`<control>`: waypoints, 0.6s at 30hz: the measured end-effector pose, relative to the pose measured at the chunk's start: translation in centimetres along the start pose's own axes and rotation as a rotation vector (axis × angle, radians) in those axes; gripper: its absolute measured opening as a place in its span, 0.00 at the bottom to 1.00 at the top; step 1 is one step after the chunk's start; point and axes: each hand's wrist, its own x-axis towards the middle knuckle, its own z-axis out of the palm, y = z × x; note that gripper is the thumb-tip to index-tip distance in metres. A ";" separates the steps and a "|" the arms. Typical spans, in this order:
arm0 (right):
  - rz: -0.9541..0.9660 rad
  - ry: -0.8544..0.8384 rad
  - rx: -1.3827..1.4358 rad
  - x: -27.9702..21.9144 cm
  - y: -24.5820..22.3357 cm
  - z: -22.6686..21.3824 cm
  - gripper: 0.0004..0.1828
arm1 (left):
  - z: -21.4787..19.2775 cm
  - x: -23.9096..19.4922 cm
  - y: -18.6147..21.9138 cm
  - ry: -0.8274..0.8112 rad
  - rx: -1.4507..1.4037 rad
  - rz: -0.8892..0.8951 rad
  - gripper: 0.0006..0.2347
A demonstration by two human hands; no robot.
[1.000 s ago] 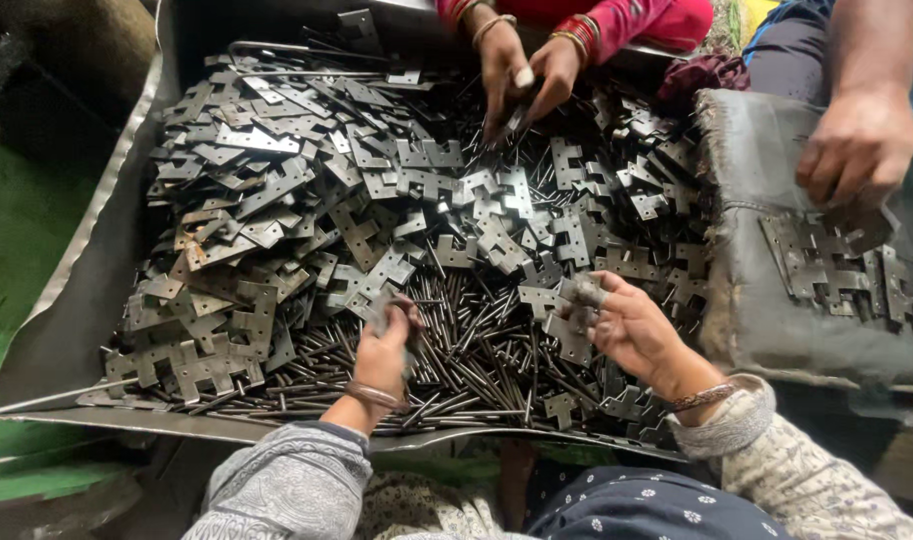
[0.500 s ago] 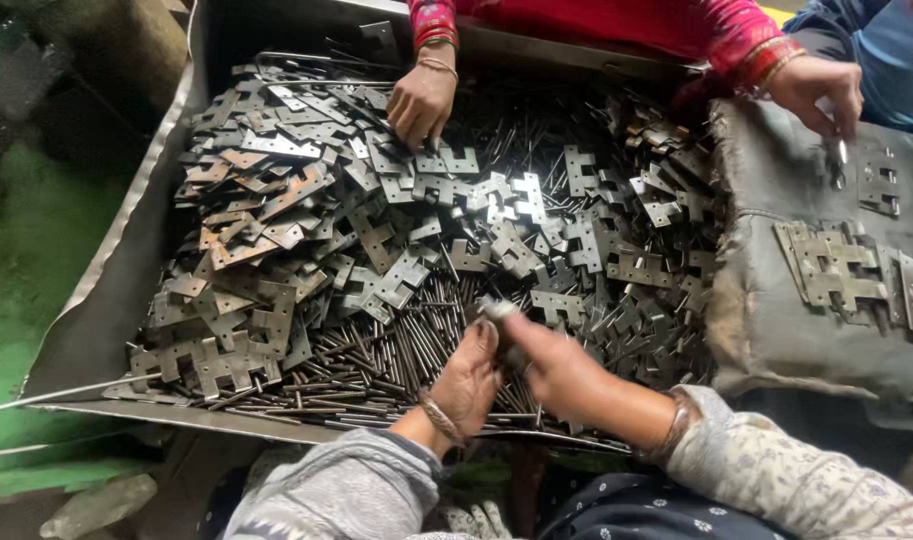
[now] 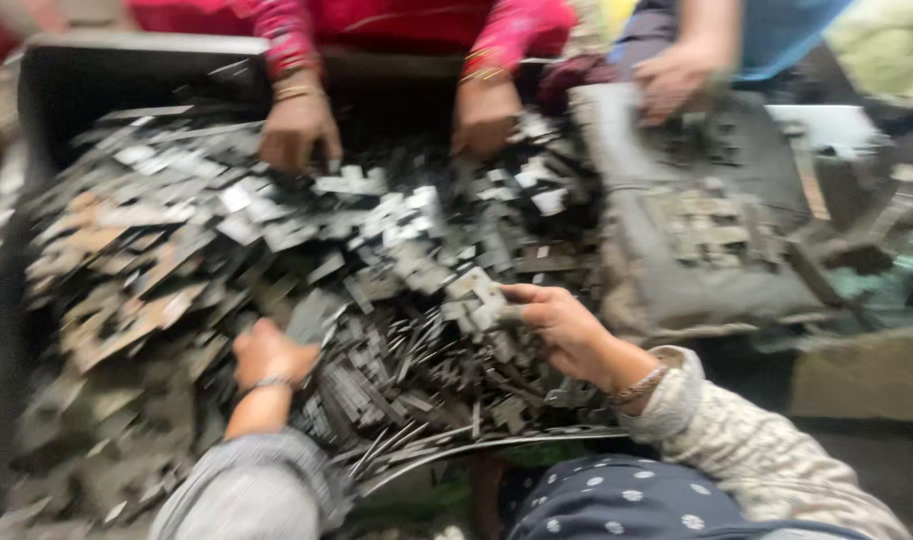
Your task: The person assembles metal hinges by hand, selecting individual metal plates and pins from a large bin and combining them before placing the assembled items onto a work surface.
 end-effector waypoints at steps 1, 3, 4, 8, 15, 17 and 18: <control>-0.014 -0.017 0.054 -0.1 -0.7 -0.9 0.25 | -0.6 -0.5 -0.1 -0.065 0.050 0.071 0.28; -0.177 0.029 -0.038 -0.4 -2.3 -3.4 0.25 | -1.0 -2.8 -1.0 -0.056 0.087 0.205 0.20; -0.319 0.054 -0.136 -0.4 -2.9 -4.9 0.24 | -1.2 -4.3 -1.6 -0.045 0.172 0.268 0.18; -1.001 0.655 -1.223 -0.5 -6.2 -12.7 0.29 | -2.0 -8.8 -3.2 -0.181 0.033 0.422 0.21; -0.548 0.839 -1.976 1.2 -9.5 -18.2 0.32 | -0.7 -10.8 -4.4 -0.279 0.083 0.503 0.24; -0.745 0.859 -2.117 1.2 -9.3 -15.8 0.34 | -1.2 -11.0 -4.7 -0.299 0.343 0.586 0.18; -0.928 0.890 -2.242 0.5 -8.7 -14.4 0.36 | -1.4 -11.4 -4.9 -0.305 0.344 0.574 0.18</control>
